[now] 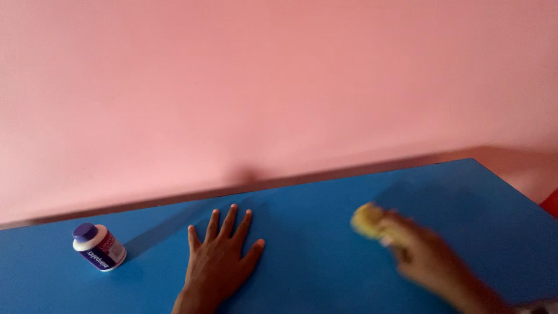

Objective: The person wipes a blue table surface with a yellow sponge. A small bottle remains on the table throughout. The person moves the sponge across the surface in repeated strokes, occasionally repositioning the bottle to reach different areas.

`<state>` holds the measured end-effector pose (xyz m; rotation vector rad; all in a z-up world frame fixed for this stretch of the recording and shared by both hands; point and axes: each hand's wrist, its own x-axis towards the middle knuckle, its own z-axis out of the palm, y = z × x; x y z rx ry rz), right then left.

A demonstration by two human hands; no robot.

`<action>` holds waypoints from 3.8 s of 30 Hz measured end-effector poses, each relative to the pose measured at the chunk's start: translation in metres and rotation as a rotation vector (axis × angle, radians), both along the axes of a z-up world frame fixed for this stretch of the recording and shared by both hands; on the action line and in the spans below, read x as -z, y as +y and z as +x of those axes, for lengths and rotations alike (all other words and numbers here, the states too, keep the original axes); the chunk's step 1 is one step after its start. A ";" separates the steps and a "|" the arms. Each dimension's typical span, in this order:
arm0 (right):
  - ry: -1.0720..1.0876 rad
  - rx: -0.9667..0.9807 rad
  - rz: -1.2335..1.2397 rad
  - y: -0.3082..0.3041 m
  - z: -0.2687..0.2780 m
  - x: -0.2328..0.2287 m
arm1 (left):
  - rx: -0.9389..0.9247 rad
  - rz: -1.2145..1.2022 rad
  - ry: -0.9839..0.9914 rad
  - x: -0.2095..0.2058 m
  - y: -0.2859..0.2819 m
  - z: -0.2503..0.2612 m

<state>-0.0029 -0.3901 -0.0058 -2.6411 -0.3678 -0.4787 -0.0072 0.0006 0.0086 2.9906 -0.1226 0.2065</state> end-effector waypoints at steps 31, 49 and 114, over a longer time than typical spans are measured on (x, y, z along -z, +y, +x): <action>0.141 0.673 -0.009 -0.119 0.055 -0.026 | 0.163 -0.011 0.011 -0.003 -0.137 0.043; 0.045 0.556 -0.083 -0.136 0.056 -0.019 | 0.208 -0.083 -0.141 -0.013 -0.145 0.035; -0.036 0.654 -0.140 -0.093 0.085 -0.015 | 0.278 -0.223 -0.259 0.009 -0.140 0.091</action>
